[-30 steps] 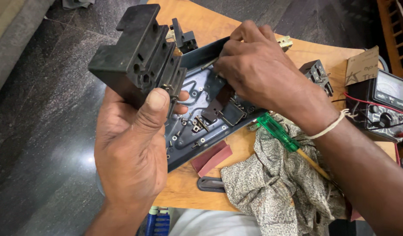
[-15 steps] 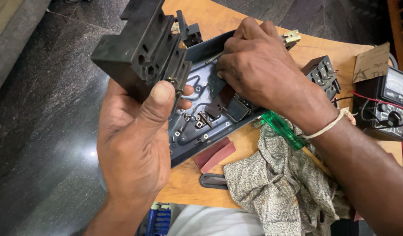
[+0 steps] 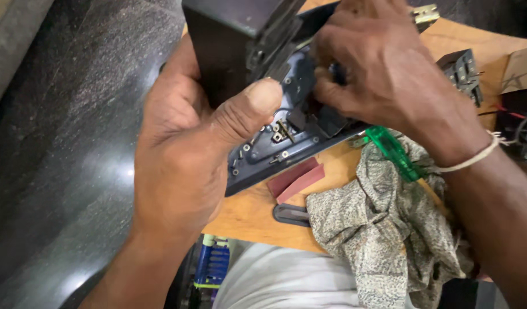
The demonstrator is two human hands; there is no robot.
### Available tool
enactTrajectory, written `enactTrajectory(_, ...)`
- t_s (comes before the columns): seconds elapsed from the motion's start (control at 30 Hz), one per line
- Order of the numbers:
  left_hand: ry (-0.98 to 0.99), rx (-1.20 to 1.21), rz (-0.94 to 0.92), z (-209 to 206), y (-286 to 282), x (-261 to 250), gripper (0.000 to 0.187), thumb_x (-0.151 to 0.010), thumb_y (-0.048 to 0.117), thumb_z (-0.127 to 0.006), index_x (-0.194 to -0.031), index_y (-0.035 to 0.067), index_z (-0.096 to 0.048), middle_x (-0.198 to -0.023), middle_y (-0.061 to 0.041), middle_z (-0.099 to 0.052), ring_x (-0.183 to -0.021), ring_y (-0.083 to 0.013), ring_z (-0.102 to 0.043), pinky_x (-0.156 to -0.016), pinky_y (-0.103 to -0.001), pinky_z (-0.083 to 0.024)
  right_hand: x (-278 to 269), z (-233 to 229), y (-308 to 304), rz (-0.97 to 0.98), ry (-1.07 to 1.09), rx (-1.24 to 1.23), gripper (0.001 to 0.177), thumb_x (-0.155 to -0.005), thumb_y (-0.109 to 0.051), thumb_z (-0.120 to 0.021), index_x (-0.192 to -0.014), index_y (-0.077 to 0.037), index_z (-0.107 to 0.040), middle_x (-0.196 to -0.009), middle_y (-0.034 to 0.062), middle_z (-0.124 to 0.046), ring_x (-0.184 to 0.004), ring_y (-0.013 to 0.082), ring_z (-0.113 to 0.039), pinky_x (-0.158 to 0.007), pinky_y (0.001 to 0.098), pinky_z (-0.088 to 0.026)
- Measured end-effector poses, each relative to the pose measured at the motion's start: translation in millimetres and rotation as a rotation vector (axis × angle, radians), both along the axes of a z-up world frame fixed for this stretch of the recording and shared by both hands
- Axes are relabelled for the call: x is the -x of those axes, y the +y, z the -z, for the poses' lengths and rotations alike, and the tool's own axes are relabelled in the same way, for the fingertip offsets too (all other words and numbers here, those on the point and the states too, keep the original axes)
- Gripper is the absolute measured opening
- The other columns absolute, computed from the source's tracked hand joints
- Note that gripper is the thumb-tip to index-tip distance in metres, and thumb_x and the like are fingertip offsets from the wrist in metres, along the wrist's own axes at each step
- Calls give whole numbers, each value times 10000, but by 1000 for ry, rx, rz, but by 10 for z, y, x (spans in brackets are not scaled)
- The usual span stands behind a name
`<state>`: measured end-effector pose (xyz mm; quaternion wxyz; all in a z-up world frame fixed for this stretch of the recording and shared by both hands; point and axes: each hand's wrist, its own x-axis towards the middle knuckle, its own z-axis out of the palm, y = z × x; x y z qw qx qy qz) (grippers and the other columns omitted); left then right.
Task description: The person disassembles a black electrical relay housing, removes small screws and brass contacts, and then reassembles the unit using a screwdriver.
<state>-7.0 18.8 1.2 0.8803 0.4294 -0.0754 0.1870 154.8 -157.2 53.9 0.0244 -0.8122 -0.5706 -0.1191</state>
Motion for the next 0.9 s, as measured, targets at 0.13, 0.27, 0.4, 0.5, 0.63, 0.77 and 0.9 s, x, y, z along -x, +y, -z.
enactTrajectory(0.13, -66, -98, -5, 0, 97, 123, 345, -1106, 8, -701, -1385, -53, -508, -1223, -97, -623, -1114, -127, -594, -1058, -277, -484, 94, -11, -12, 39, -87, 27, 219, -888, -181, -820, -898, -36, -656, -831, 88, -587, -954, 315, -576, -924, 472, -414)
enactTrajectory(0.27, -122, -138, -25, 14, 155, 96, 335, -1109, 11, -699, -1386, -42, -518, -1217, -104, -631, -1101, -129, -619, -1041, -277, -513, 173, -49, 25, 7, 69, -27, 140, -818, -83, -776, -859, -26, -655, -815, 127, -652, -816, 313, -640, -782, 459, -498)
enactTrajectory(0.4, -82, -198, -58, 80, 149, 44, 321, -1079, 25, -702, -1333, -36, -514, -1203, -113, -657, -1076, -128, -631, -1016, -277, -529, 198, -38, 139, 185, 404, 25, 182, -800, -53, -734, -946, 3, -639, -767, 147, -690, -705, 266, -720, -623, 388, -576)
enactTrajectory(0.5, -114, -165, -46, 145, 152, 36, 310, -1100, 18, -706, -1350, -33, -530, -1190, -88, -635, -1091, -116, -611, -1033, -259, -506, 200, -23, 195, 85, 430, 15, 177, -830, -34, -721, -998, 17, -699, -848, 153, -706, -747, 286, -723, -664, 399, -570)
enactTrajectory(0.63, -136, -120, -54, 182, 190, 44, 293, -1107, 40, -709, -1339, -27, -544, -1173, -74, -638, -1077, -109, -606, -1027, -247, -495, 165, 54, 269, -127, 369, -2, 170, -872, -39, -748, -1035, 9, -749, -934, 158, -730, -820, 331, -725, -707, 417, -568)
enactTrajectory(0.77, -65, -83, -60, 202, 214, 54, 310, -1093, 47, -717, -1334, -55, -552, -1113, -95, -631, -1006, -128, -599, -963, -267, -501, 143, 112, 297, -177, 386, 51, 144, -867, -30, -742, -1004, -15, -782, -943, 139, -731, -842, 332, -730, -751, 426, -579)
enactTrajectory(0.9, -104, -72, -31, 210, 222, 45, 277, -1118, 59, -714, -1302, -43, -534, -1135, -81, -629, -1036, -119, -605, -984, -262, -509, 121, 151, 336, -222, 324, 52, 199, -828, -41, -758, -1017, 20, -768, -1072, 183, -727, -899, 368, -712, -798, 438, -572)
